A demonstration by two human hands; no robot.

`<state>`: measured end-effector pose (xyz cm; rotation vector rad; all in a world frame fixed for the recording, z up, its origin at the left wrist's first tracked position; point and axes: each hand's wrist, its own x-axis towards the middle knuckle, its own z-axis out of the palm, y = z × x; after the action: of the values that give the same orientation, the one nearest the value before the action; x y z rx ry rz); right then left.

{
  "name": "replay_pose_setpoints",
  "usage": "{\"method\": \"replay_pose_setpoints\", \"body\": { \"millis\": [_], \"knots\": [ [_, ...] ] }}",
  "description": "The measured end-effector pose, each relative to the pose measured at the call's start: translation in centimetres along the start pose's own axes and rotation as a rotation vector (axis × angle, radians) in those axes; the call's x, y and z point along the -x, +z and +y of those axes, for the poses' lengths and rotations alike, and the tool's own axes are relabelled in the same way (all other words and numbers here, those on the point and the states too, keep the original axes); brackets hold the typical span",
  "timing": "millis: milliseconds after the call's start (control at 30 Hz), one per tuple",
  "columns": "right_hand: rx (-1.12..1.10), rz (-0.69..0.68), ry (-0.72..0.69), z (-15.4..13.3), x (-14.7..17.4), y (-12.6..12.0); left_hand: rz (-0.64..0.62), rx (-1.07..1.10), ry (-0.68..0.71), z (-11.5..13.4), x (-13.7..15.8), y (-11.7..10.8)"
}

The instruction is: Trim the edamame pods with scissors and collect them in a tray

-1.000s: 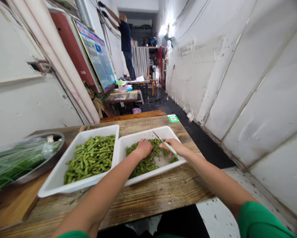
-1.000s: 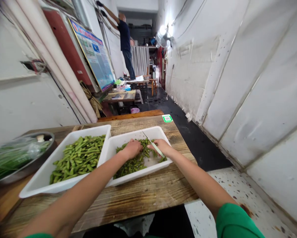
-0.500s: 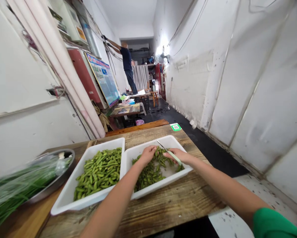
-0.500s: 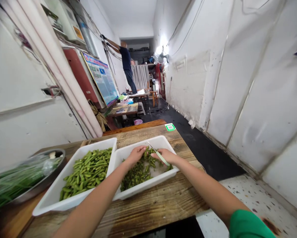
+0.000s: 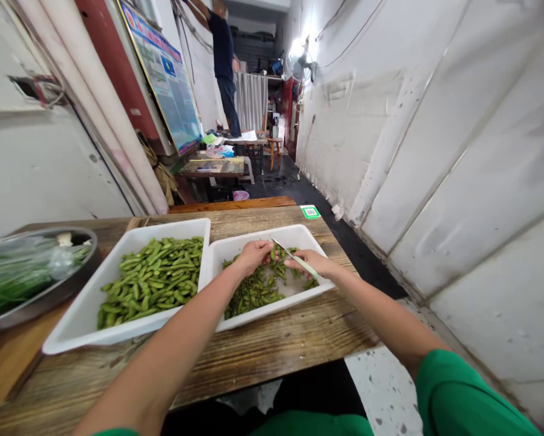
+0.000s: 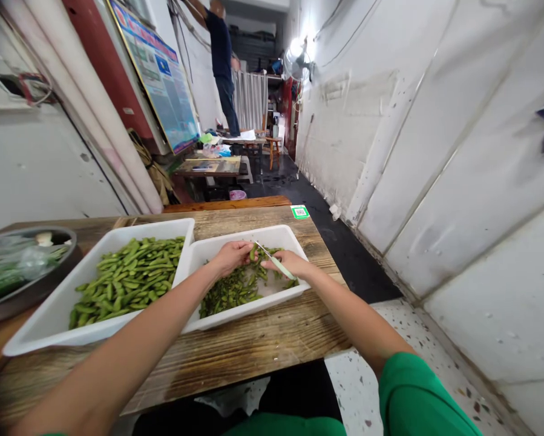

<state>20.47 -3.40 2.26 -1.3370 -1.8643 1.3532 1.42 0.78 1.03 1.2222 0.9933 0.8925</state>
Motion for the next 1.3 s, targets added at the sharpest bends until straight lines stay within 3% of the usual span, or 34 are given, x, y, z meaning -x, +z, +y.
{"method": "replay_pose_setpoints", "body": {
  "millis": [167,433,533,667,867,1200,1300],
  "knots": [
    [0.004,-0.013,0.004,0.1,0.1,-0.1,-0.025,0.019,-0.080,-0.3,0.0,-0.3],
    [0.148,-0.047,0.078,0.0,0.4,-0.1,-0.076,0.033,-0.336,0.4,0.8,-0.5],
    [0.088,-0.053,0.073,0.0,0.3,-0.1,0.002,0.042,-0.269,0.4,0.6,-0.6],
    [-0.070,-0.112,0.094,-0.2,0.2,0.0,0.163,0.228,-0.169,0.2,0.0,-0.9],
    [-0.133,-0.178,0.146,-0.9,0.6,0.1,0.200,0.353,-0.055,0.3,-0.2,-0.9],
    [-0.085,-0.101,0.131,-0.9,0.7,0.1,0.178,0.320,-0.079,0.3,0.0,-0.6],
    [-0.071,-0.099,0.129,-0.8,0.8,0.1,0.232,0.118,-0.046,0.7,0.0,-0.3]
  ]
}}
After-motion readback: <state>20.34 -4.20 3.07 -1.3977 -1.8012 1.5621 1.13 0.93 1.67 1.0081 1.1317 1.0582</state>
